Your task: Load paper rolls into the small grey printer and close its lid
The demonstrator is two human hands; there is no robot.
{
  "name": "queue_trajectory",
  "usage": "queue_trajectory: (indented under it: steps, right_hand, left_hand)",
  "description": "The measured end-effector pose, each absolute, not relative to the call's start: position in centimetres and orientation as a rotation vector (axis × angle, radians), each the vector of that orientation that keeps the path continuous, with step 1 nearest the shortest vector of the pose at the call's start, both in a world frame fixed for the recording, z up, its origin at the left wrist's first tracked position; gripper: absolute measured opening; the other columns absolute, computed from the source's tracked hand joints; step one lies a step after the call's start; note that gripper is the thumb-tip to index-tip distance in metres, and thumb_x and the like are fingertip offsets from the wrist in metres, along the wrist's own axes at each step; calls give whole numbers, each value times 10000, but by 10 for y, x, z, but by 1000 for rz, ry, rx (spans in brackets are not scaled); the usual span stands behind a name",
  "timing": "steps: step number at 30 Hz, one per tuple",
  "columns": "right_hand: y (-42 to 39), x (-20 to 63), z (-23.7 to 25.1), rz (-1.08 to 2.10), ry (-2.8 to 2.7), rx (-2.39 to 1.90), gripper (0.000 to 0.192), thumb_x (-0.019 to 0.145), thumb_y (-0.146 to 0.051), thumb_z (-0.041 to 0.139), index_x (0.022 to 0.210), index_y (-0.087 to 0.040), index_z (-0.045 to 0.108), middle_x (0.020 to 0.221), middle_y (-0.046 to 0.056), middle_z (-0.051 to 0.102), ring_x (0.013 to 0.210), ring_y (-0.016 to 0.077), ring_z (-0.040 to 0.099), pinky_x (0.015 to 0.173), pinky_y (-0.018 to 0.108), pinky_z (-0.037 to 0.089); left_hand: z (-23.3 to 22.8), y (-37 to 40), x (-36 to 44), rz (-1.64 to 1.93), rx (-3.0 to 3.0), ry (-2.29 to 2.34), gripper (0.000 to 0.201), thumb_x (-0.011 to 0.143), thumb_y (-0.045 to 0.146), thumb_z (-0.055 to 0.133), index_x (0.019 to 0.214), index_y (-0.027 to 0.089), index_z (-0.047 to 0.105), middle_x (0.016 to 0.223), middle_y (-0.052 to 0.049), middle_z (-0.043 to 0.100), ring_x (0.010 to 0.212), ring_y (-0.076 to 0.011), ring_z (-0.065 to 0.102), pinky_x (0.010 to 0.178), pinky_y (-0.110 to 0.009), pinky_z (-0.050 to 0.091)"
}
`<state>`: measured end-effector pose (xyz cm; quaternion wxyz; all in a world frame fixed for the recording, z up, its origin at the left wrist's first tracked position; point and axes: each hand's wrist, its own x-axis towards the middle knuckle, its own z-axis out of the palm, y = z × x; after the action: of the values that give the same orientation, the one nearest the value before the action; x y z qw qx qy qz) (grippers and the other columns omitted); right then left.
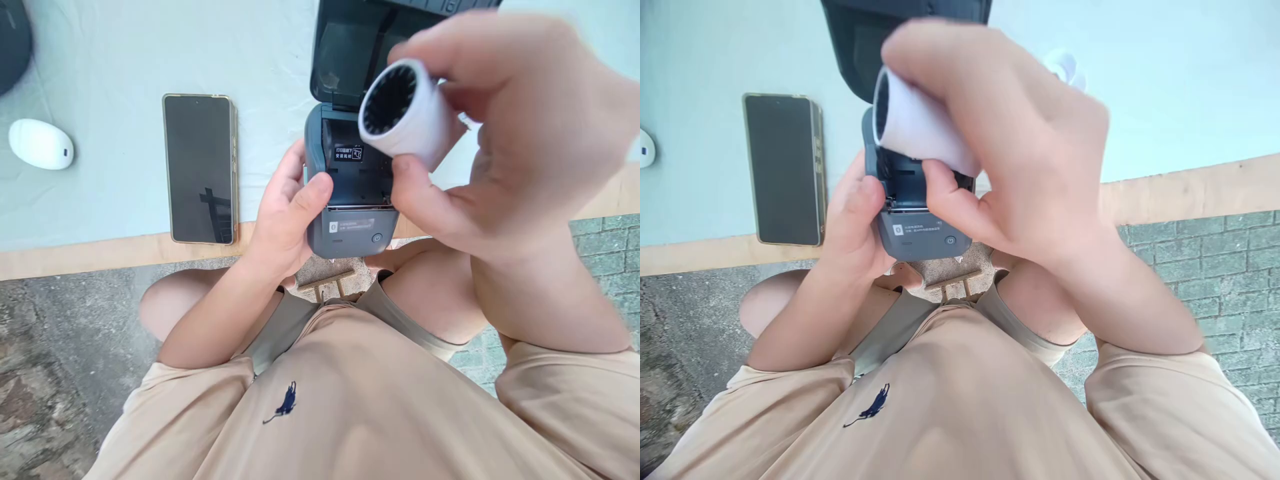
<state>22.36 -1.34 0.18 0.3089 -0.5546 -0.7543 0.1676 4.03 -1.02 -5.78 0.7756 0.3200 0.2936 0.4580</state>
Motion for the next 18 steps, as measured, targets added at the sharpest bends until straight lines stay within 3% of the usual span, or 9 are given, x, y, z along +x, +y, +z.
queue_trajectory:
  steps: [2, 4, 7, 10, 18]
  right_hand:
    - [-14, 220, 1, 122, -2102, -1301, 350, 871, -253, 522, 1202, -242, 636, 1156, 29, 669, 1130, 199, 637, 973, 358, 516]
    - [-13, 219, -5, -108, -2154, -1196, 362, 875, -189, 486, 1196, -247, 642, 1081, 19, 692, 1015, 166, 665, 874, 317, 511]
    - [-12, 219, -14, -170, -2191, -1238, 336, 892, -176, 458, 1153, -291, 636, 1001, -24, 727, 871, 145, 692, 737, 294, 481]
    - [-14, 219, -15, -214, -2185, -1275, 230, 926, -235, 460, 1061, -290, 639, 910, -44, 741, 779, 140, 694, 698, 300, 469]
    - [-10, 215, -12, 169, -2031, -1130, 47, 922, -248, 554, 966, -246, 567, 1036, -11, 726, 1049, 140, 704, 801, 274, 529]
  left_hand:
    - [-57, -12, 41, 991, 701, 640, 324, 920, 379, 651, 1191, 211, 596, 1212, -38, 664, 1399, -261, 513, 1124, -373, 506]
    - [-56, -12, 42, 984, 713, 635, 315, 932, 367, 628, 1203, 212, 591, 1219, -35, 655, 1378, -252, 537, 1106, -375, 520]
    - [-55, -12, 42, 978, 736, 653, 273, 931, 380, 618, 1158, 227, 619, 1226, -30, 658, 1382, -251, 535, 1095, -359, 523]
    - [-54, -12, 41, 984, 739, 669, 270, 929, 398, 614, 1143, 235, 629, 1206, -28, 671, 1418, -249, 497, 1110, -354, 508]
    - [-55, -11, 41, 998, 699, 634, 289, 914, 376, 635, 1139, 194, 628, 1138, -56, 687, 1373, -267, 538, 1103, -372, 519]
